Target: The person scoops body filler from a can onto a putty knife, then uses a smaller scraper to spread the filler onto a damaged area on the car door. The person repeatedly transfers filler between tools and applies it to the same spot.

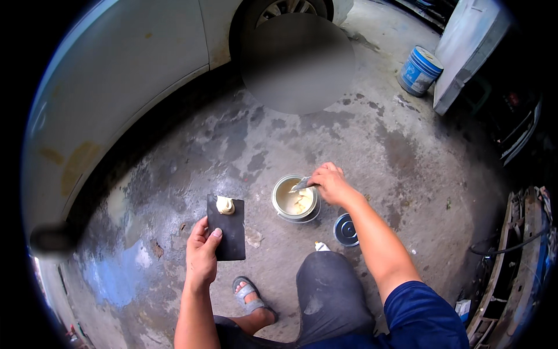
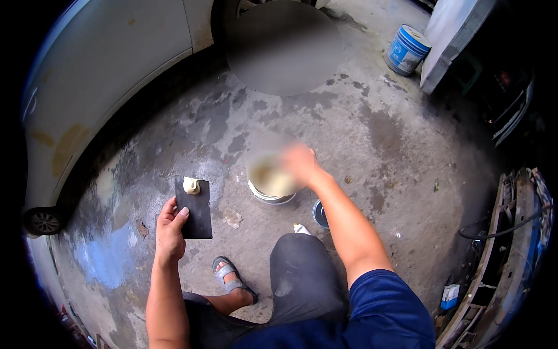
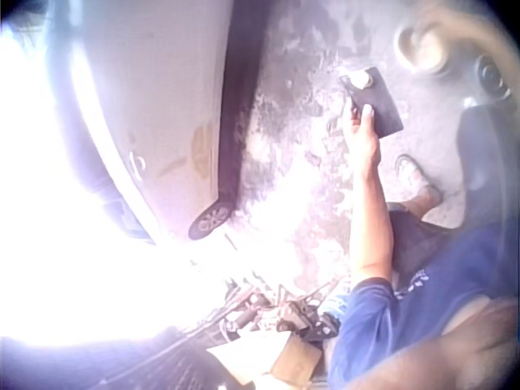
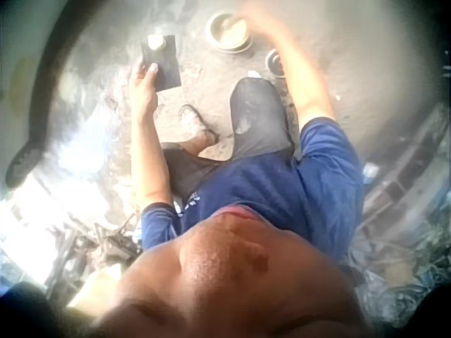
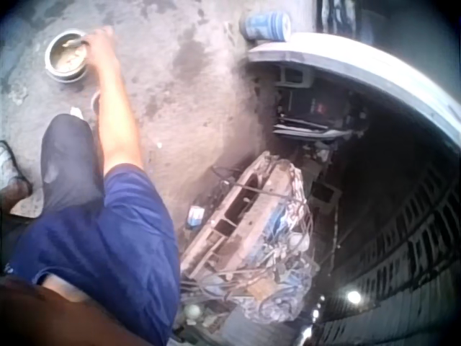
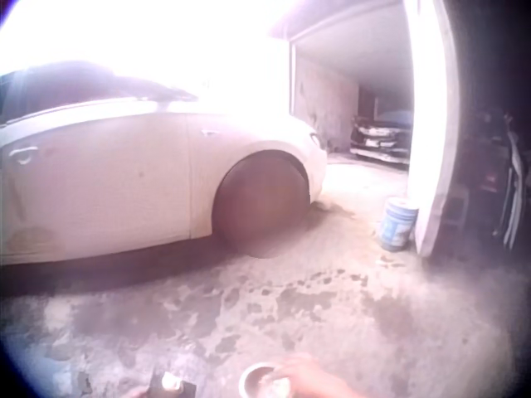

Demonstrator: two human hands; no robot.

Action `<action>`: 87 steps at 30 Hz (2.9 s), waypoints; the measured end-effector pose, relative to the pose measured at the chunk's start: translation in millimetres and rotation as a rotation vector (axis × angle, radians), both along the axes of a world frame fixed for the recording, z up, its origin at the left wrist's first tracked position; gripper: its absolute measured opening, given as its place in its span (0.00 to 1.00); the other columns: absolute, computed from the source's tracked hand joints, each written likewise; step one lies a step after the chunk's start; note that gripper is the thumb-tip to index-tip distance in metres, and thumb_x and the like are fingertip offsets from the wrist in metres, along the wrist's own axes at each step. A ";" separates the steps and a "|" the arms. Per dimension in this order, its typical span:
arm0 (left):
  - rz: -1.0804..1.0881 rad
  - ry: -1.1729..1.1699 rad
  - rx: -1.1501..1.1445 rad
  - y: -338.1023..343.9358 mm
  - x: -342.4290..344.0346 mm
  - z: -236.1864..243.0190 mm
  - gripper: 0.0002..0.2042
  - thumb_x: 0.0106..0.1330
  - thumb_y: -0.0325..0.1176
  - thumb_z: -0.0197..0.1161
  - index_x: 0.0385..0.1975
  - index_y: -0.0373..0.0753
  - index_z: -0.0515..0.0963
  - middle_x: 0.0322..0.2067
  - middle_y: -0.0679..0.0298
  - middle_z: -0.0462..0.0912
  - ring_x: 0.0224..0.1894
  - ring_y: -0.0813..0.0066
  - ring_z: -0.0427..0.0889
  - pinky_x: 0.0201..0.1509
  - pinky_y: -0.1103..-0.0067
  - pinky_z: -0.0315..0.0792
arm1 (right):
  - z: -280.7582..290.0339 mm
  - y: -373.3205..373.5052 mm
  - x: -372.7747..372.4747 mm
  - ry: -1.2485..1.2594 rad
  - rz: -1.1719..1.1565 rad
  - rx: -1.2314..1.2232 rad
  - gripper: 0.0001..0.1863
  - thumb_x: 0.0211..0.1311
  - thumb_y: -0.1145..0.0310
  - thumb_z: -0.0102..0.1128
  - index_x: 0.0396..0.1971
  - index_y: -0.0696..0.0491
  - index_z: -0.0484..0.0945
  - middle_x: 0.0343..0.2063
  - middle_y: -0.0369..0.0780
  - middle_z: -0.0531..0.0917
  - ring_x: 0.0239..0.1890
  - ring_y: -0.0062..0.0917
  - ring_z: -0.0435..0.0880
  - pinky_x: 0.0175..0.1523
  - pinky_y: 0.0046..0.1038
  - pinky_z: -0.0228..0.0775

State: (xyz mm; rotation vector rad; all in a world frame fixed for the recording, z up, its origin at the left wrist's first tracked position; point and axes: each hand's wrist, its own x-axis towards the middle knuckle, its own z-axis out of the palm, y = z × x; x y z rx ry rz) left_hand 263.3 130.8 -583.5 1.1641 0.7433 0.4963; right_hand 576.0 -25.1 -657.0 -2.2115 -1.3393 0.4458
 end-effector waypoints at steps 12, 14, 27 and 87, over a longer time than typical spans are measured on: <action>-0.226 0.043 -0.234 -26.0 41.1 -32.9 0.19 0.66 0.21 0.52 0.58 0.34 0.67 0.45 0.62 0.80 0.44 0.78 0.79 0.51 0.79 0.72 | 77.7 -55.5 -34.0 0.569 -0.038 0.691 0.10 0.56 0.81 0.60 0.38 0.56 0.81 0.37 0.38 0.80 0.41 0.23 0.78 0.46 0.22 0.69; -0.276 -0.012 -0.279 -27.8 45.3 -22.1 0.20 0.66 0.23 0.54 0.59 0.34 0.66 0.47 0.62 0.79 0.46 0.78 0.78 0.53 0.79 0.71 | 83.1 -63.4 -38.9 0.607 0.036 0.769 0.12 0.55 0.85 0.58 0.38 0.57 0.80 0.38 0.41 0.80 0.42 0.26 0.79 0.47 0.22 0.71; -0.465 -0.240 -0.161 -18.2 33.4 11.2 0.21 0.65 0.27 0.60 0.58 0.33 0.67 0.50 0.63 0.78 0.52 0.78 0.75 0.58 0.78 0.67 | 114.4 -61.1 -85.8 0.168 0.400 0.934 0.16 0.48 0.89 0.61 0.37 0.56 0.78 0.39 0.43 0.82 0.48 0.39 0.82 0.56 0.41 0.74; -0.459 -0.326 0.057 9.7 9.7 45.1 0.17 0.68 0.27 0.56 0.56 0.31 0.69 0.48 0.63 0.78 0.50 0.78 0.75 0.57 0.79 0.67 | 147.8 -2.6 -89.7 -0.111 0.499 0.751 0.22 0.46 0.87 0.55 0.45 0.56 0.79 0.46 0.44 0.80 0.50 0.39 0.79 0.54 0.36 0.72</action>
